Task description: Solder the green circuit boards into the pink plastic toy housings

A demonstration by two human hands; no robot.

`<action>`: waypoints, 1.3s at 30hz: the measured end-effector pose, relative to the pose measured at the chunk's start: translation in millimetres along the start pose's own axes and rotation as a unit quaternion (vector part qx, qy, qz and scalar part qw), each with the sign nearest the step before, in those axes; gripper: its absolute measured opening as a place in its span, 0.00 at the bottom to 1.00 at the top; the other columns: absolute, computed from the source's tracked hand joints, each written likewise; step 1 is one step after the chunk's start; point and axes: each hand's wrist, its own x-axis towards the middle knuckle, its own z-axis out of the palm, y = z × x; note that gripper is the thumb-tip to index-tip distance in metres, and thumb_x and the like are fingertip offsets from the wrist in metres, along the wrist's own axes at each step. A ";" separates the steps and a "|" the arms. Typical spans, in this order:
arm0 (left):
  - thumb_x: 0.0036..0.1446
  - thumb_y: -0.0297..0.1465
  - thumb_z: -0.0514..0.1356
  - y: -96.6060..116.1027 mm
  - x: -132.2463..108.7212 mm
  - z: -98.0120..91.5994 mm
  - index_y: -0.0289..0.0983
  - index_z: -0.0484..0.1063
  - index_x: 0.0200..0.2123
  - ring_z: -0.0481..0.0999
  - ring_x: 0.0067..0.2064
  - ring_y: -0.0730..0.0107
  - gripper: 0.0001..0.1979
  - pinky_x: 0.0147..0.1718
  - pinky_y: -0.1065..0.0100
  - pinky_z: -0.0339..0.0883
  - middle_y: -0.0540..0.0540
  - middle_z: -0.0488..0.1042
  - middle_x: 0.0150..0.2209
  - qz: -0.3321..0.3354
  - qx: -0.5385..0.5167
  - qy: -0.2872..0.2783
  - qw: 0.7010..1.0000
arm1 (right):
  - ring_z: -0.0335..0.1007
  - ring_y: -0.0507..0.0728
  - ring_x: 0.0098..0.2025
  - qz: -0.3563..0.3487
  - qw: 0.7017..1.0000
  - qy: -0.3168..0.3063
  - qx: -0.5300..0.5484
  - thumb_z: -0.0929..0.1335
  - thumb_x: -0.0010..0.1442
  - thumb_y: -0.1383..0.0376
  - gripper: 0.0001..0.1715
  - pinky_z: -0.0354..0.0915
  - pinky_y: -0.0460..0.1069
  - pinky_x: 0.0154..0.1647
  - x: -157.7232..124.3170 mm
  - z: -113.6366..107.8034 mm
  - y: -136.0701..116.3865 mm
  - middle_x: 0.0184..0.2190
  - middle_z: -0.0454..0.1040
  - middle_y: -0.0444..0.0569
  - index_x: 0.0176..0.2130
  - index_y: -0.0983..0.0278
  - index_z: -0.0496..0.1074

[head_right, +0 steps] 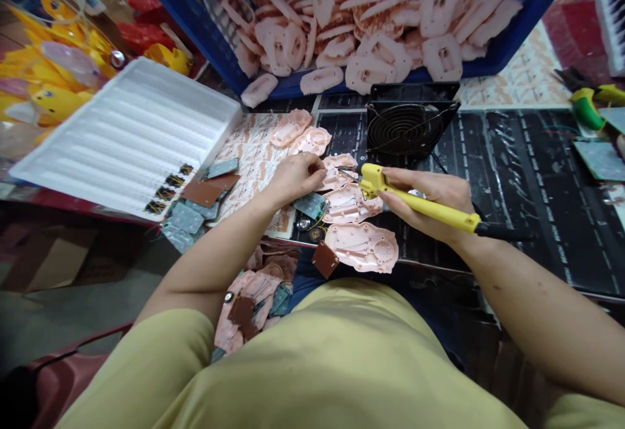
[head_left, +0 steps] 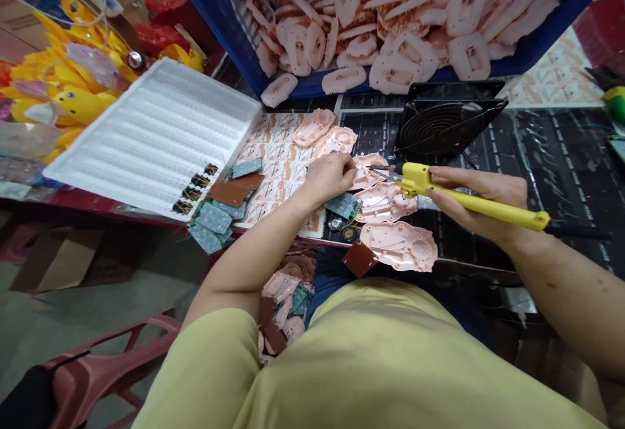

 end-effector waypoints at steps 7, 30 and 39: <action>0.58 0.30 0.56 2.9 2.3 -1.0 0.35 0.79 0.37 0.77 0.40 0.60 0.11 0.41 0.62 0.67 0.42 0.81 0.38 -0.007 0.002 0.002 1.000 | 0.74 0.52 0.23 -0.012 1.000 0.011 0.009 0.73 0.61 0.56 0.08 0.68 0.46 0.21 9.4 -1.4 9.7 0.30 0.80 0.42 0.37 0.57 0.77; 0.57 0.31 0.56 2.3 3.5 -3.3 0.36 0.79 0.36 0.77 0.40 0.60 0.11 0.42 0.63 0.68 0.42 0.80 0.36 0.014 0.020 -0.013 1.000 | 0.73 0.54 0.23 0.039 0.992 -0.101 0.061 0.71 0.56 0.40 0.24 0.64 0.49 0.22 40.2 -4.6 53.5 0.27 0.78 0.43 0.34 0.55 0.80; 0.56 0.30 0.57 2.8 4.6 -4.4 0.35 0.78 0.35 0.77 0.38 0.60 0.10 0.42 0.61 0.68 0.41 0.80 0.35 0.005 0.006 -0.022 1.000 | 0.76 0.55 0.28 0.057 0.997 0.011 0.054 0.75 0.56 0.51 0.14 0.67 0.48 0.25 32.3 -18.2 45.3 0.32 0.80 0.47 0.34 0.58 0.79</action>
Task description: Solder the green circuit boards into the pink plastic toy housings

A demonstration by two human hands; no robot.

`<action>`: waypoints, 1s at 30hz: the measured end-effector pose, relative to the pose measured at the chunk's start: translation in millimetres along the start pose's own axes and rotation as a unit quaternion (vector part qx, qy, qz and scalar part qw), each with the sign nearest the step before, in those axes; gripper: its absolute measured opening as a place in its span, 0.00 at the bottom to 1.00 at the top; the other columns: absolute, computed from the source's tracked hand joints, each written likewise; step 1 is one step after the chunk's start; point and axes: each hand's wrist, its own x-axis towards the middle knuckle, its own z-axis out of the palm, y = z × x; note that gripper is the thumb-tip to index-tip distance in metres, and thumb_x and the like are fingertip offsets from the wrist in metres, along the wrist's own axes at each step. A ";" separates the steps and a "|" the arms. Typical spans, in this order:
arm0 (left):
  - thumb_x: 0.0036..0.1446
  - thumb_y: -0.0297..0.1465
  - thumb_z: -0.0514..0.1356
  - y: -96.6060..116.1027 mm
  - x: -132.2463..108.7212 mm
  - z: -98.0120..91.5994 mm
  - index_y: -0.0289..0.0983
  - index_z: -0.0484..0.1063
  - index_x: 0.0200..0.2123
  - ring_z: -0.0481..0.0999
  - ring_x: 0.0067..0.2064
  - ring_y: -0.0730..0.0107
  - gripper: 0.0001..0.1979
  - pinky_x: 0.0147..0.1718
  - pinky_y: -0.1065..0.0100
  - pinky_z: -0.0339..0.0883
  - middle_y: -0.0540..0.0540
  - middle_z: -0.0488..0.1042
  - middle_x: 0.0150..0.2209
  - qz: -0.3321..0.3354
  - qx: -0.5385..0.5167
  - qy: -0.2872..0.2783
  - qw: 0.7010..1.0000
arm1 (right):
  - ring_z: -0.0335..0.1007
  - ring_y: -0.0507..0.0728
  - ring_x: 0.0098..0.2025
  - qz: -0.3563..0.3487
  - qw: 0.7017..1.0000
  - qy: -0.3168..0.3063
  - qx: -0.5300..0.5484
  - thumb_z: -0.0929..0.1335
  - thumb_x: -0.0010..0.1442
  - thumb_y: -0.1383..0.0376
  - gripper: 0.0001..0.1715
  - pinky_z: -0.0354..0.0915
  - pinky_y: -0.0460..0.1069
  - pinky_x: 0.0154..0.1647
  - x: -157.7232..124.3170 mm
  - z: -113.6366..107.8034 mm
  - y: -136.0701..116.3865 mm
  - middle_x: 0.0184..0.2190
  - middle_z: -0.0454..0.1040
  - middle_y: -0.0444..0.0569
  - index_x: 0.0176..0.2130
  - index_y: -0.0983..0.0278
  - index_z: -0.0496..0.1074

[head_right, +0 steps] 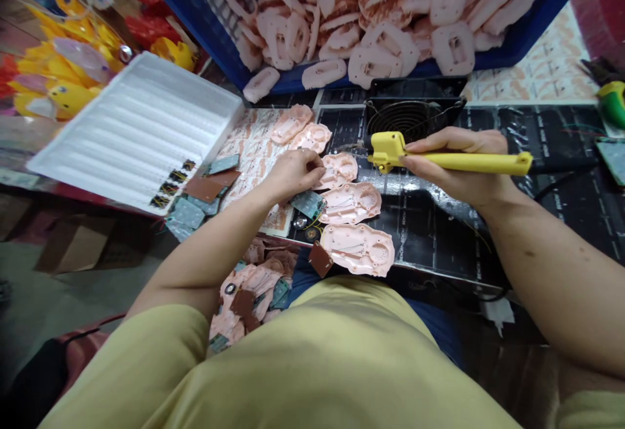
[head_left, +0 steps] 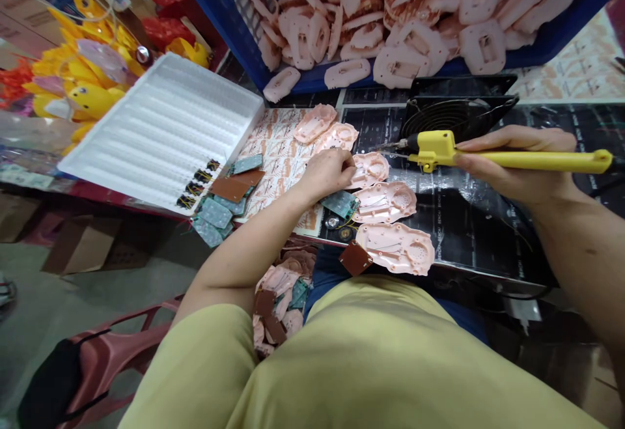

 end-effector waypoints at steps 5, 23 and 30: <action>0.56 0.29 0.57 0.5 1.1 0.7 0.35 0.79 0.35 0.76 0.38 0.61 0.10 0.42 0.62 0.68 0.42 0.80 0.35 -0.009 0.005 0.006 1.000 | 0.78 0.55 0.30 -0.027 0.999 -0.021 -0.018 0.72 0.59 0.52 0.13 0.68 0.47 0.26 -7.6 5.1 -5.1 0.33 0.80 0.44 0.39 0.57 0.79; 0.55 0.34 0.62 -0.5 -3.6 1.0 0.37 0.79 0.30 0.78 0.35 0.65 0.07 0.39 0.66 0.67 0.46 0.80 0.28 -0.001 -0.057 -0.002 0.998 | 0.74 0.53 0.23 -0.059 0.998 -0.010 0.038 0.73 0.59 0.55 0.09 0.65 0.46 0.19 -19.5 10.3 -5.6 0.29 0.79 0.41 0.34 0.57 0.77; 0.53 0.35 0.62 1.1 -3.0 -0.8 0.38 0.79 0.29 0.78 0.34 0.65 0.08 0.37 0.67 0.67 0.47 0.79 0.28 -0.013 -0.062 -0.007 0.998 | 0.78 0.56 0.29 -0.021 0.996 -0.059 0.068 0.73 0.58 0.51 0.11 0.72 0.48 0.24 -22.5 15.0 0.0 0.32 0.80 0.42 0.33 0.54 0.79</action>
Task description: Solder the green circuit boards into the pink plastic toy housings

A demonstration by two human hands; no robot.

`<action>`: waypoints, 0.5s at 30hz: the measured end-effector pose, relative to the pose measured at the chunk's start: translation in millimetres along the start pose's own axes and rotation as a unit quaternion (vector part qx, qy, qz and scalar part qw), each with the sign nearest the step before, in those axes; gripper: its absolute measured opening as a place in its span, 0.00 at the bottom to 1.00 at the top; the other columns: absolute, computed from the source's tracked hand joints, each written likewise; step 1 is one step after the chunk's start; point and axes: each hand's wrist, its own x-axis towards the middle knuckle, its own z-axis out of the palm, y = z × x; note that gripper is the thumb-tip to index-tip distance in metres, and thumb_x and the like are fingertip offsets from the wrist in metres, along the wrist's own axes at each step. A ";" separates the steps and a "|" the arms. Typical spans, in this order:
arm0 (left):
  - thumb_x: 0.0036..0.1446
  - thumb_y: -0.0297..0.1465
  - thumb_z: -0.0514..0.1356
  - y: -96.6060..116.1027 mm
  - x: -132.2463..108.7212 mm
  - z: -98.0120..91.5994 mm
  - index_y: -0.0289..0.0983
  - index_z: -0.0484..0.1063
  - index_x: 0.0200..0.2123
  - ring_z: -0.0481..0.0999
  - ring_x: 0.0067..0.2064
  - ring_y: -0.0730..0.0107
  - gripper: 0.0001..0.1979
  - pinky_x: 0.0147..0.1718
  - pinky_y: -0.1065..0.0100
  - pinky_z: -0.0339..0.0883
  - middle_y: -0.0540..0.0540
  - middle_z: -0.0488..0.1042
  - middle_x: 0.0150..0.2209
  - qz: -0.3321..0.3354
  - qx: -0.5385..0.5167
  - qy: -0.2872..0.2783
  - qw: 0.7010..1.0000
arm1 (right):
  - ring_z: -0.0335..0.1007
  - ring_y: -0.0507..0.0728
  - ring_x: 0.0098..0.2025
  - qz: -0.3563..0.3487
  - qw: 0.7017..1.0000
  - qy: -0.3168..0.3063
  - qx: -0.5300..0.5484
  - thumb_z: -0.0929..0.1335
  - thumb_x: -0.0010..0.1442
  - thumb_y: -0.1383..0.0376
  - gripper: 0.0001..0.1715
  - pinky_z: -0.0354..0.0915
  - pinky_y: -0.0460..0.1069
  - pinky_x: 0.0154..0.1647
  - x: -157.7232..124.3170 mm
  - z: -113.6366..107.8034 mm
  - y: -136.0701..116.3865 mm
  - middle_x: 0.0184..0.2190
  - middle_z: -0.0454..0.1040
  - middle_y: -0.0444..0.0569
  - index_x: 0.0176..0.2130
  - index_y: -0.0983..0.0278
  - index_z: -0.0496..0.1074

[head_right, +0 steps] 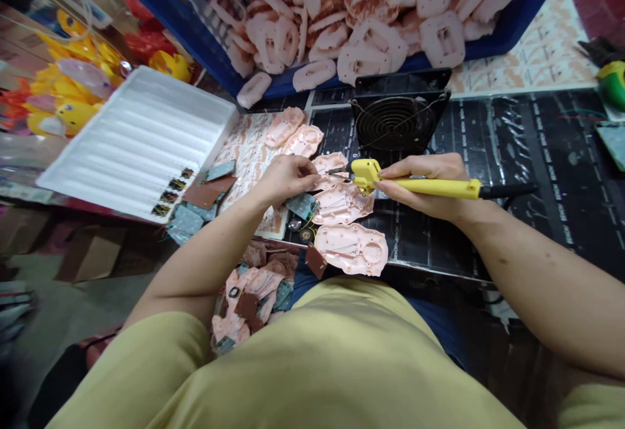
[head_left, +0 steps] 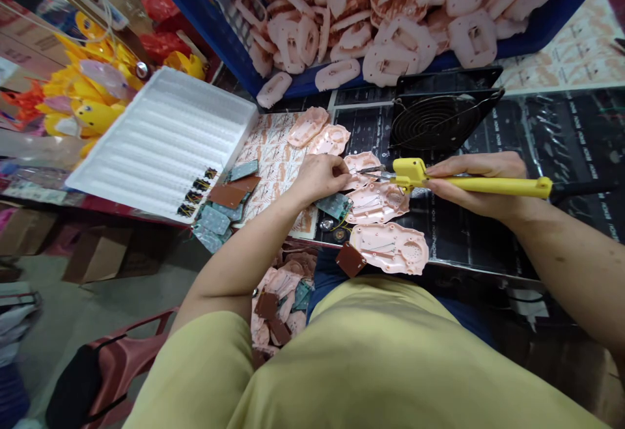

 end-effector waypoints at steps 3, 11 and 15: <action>0.53 0.34 0.62 -0.5 0.5 0.1 0.38 0.78 0.29 0.77 0.34 0.66 0.07 0.37 0.67 0.67 0.47 0.80 0.28 -0.003 0.000 -0.004 1.000 | 0.78 0.57 0.31 0.005 1.000 -0.007 0.005 0.74 0.57 0.51 0.11 0.74 0.48 0.27 1.0 1.5 -0.1 0.33 0.80 0.43 0.34 0.55 0.79; 0.53 0.32 0.62 1.9 1.3 -1.7 0.37 0.78 0.28 0.77 0.34 0.65 0.06 0.39 0.66 0.67 0.47 0.79 0.28 -0.010 0.000 -0.014 1.000 | 0.79 0.56 0.31 -0.024 0.999 -0.025 0.004 0.73 0.60 0.53 0.10 0.76 0.49 0.30 3.3 0.5 -1.2 0.34 0.80 0.43 0.35 0.56 0.79; 0.52 0.32 0.62 1.6 1.3 -1.5 0.37 0.78 0.28 0.77 0.33 0.66 0.06 0.39 0.66 0.68 0.47 0.79 0.28 -0.012 -0.010 -0.008 1.000 | 0.78 0.56 0.30 -0.024 1.000 0.015 0.012 0.74 0.58 0.56 0.07 0.74 0.48 0.27 1.4 -4.3 -3.8 0.33 0.80 0.43 0.34 0.57 0.78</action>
